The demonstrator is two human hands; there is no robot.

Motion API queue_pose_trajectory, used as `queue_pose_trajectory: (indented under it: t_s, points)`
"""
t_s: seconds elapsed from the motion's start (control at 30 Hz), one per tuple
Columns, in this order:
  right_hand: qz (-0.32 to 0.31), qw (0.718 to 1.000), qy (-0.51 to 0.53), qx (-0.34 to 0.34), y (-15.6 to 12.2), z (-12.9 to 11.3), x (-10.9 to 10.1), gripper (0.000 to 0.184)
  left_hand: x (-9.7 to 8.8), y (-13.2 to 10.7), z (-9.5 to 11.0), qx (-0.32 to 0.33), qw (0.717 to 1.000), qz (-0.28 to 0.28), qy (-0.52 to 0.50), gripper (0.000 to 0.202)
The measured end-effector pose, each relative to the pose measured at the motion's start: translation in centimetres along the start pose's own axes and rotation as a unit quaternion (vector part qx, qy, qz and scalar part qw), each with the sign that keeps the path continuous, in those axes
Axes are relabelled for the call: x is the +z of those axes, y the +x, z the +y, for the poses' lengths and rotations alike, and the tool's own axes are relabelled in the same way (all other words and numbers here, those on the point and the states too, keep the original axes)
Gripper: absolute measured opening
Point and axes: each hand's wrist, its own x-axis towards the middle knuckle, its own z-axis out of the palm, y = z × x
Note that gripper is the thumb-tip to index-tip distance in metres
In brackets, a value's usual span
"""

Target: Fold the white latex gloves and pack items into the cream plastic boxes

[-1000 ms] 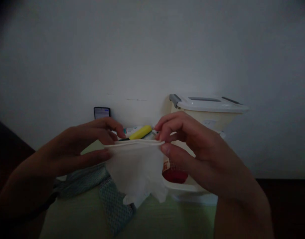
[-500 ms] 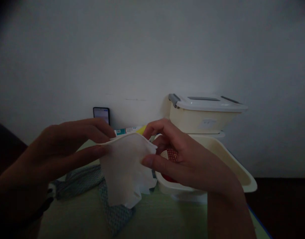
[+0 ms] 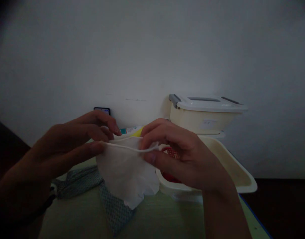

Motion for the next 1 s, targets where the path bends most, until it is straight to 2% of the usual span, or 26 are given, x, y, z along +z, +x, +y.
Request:
queue_pose_trajectory:
  t_s: [0.07,0.13,0.2,0.33,0.43,0.6,0.73,0.9,1.0]
  points:
    - [-0.075,0.997,0.015,-0.002,0.1,-0.4,-0.2,0.005,-0.3,-0.3,-0.3,0.019,1.000,-0.008,0.006,0.014]
    - [-0.143,0.989,-0.023,0.012,0.1,-0.8,-0.3,0.011,-0.7,-0.6,-0.5,0.038,0.999,-0.019,0.025,0.012]
    - [-0.164,0.982,-0.087,0.026,0.1,-1.1,-0.3,0.015,-1.1,-0.9,-0.5,0.046,0.998,-0.016,0.049,0.012]
    - [-0.112,0.976,-0.189,0.011,-0.1,-1.5,-0.2,0.020,-1.2,-0.9,-0.5,0.055,0.994,-0.001,0.099,0.012]
    - [-0.075,0.971,-0.225,0.003,-0.1,-1.4,0.0,0.022,-0.7,-0.5,-0.6,0.069,0.991,-0.018,0.113,0.004]
    - [-0.051,0.982,-0.182,0.002,0.4,-0.9,0.4,0.026,0.0,0.0,-1.1,0.070,0.992,-0.032,0.102,0.008]
    - [-0.009,0.988,-0.152,-0.013,0.6,-0.7,0.8,0.016,0.2,0.0,-1.4,0.064,0.994,-0.020,0.088,0.008]
    - [0.103,0.986,-0.131,-0.029,0.4,-0.4,0.8,0.011,0.5,0.0,-1.5,0.054,0.998,0.030,0.010,0.013]
    - [0.095,0.991,-0.096,-0.019,0.2,-0.1,0.6,0.008,0.7,0.0,-1.7,0.044,0.996,0.076,-0.017,0.014]
